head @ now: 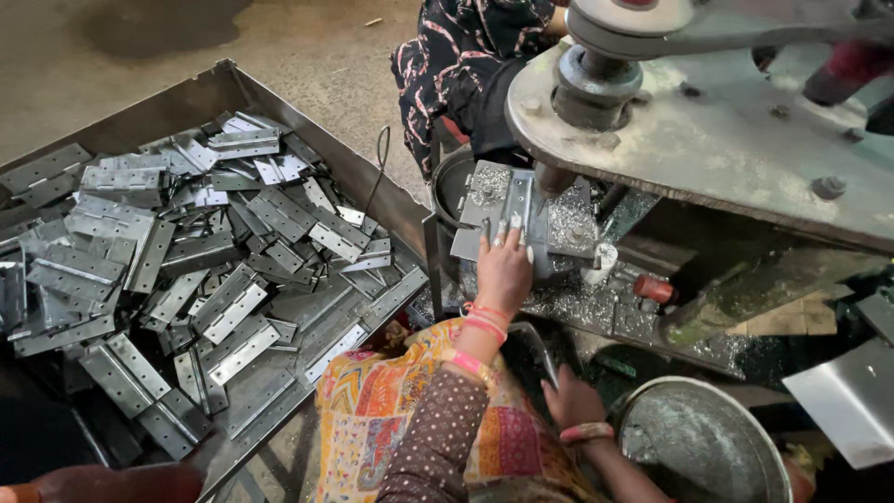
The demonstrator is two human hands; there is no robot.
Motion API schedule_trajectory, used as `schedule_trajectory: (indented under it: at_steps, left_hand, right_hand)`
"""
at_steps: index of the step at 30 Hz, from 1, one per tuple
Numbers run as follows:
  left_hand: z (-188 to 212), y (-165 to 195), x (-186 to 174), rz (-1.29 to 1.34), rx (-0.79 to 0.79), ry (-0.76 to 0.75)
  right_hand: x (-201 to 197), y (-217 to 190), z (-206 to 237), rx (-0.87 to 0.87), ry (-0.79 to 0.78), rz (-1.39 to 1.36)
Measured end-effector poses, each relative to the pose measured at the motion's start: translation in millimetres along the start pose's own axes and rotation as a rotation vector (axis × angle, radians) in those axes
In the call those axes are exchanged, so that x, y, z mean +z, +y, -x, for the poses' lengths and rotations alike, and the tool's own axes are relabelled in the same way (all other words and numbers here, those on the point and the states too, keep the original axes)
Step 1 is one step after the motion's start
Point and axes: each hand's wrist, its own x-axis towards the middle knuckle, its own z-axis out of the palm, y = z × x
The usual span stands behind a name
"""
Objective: The person repeatedly picks up metal brackets from a bin, places them under a press machine, and operates the lever to process them. The person then returns the processed brackets to the bin.
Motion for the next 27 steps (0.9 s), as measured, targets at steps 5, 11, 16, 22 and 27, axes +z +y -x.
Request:
schedule_trajectory:
  at_steps: [5, 11, 16, 22, 27]
  left_hand:
    - [7, -3, -9, 0.006, 0.012, -0.026]
    - [-15, -11, 3, -0.008, -0.043, -0.183]
    - [-31, -20, 27, 0.015, -0.067, -0.073]
    - [-21, -22, 25, -0.001, 0.010, -0.194]
    - [37, -64, -15, 0.017, 0.122, 0.077]
  right_hand:
    - [-19, -1, -7, -0.072, -0.113, -0.042]
    - [-56, -5, -43, -0.234, -0.070, 0.076]
    - [-10, -1, -5, -0.038, -0.023, 0.029]
    - [18, 16, -7, -0.036, -0.003, -0.016]
    - [-13, 27, -35, -0.102, -0.022, 0.069]
